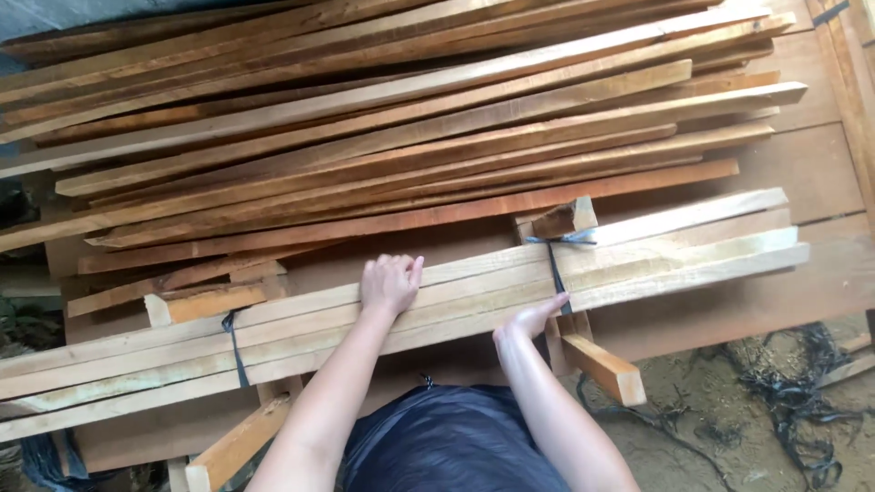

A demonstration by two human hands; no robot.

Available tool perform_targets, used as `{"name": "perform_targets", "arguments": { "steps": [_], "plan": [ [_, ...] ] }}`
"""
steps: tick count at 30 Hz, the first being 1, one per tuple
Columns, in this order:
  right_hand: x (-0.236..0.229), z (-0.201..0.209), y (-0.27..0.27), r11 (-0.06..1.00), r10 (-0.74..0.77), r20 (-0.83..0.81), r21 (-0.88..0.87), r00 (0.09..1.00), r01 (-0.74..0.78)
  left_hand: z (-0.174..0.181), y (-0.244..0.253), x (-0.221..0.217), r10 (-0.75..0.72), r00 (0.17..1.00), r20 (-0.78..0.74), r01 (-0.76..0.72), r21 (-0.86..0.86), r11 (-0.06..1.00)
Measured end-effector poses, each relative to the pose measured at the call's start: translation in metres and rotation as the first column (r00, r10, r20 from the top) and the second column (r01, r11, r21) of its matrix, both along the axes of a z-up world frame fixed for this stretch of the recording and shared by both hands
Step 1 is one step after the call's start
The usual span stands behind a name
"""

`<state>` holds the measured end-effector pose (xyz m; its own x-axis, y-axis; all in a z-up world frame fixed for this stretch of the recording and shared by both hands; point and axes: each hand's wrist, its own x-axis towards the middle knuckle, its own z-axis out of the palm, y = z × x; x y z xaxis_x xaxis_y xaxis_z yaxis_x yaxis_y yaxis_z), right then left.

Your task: The person gathers several thin wooden planks and aligns them on a wooden workbench. They use a black strap to tie the planks together, wrapping and knotting the strap by hand to secure the bundle. The person then lifts the completed bundle and places it onto a larger stack of similar wood bundles.

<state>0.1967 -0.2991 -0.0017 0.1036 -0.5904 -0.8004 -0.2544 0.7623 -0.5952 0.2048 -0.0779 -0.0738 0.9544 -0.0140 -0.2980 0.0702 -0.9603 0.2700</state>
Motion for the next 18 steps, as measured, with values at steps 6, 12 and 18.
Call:
{"name": "perform_targets", "arguments": {
  "steps": [6, 12, 18],
  "plan": [
    [-0.047, -0.035, -0.025, 0.921, 0.385, 0.038, 0.050, 0.922, -0.386, -0.003, 0.003, -0.067, -0.149, 0.906, 0.395, 0.138, 0.055, 0.989],
    [-0.103, -0.010, -0.012, -0.180, 0.982, -0.071, -0.053, -0.176, -0.982, 0.003, 0.028, -0.130, -0.286, 0.905, 0.315, 0.239, 0.179, 0.954],
    [-0.075, -0.034, 0.016, -0.606, 0.788, -0.615, -0.770, -0.024, -0.199, 0.001, 0.029, -0.147, -0.265, 0.951, 0.158, 0.226, 0.230, 0.947]
  ]
}}
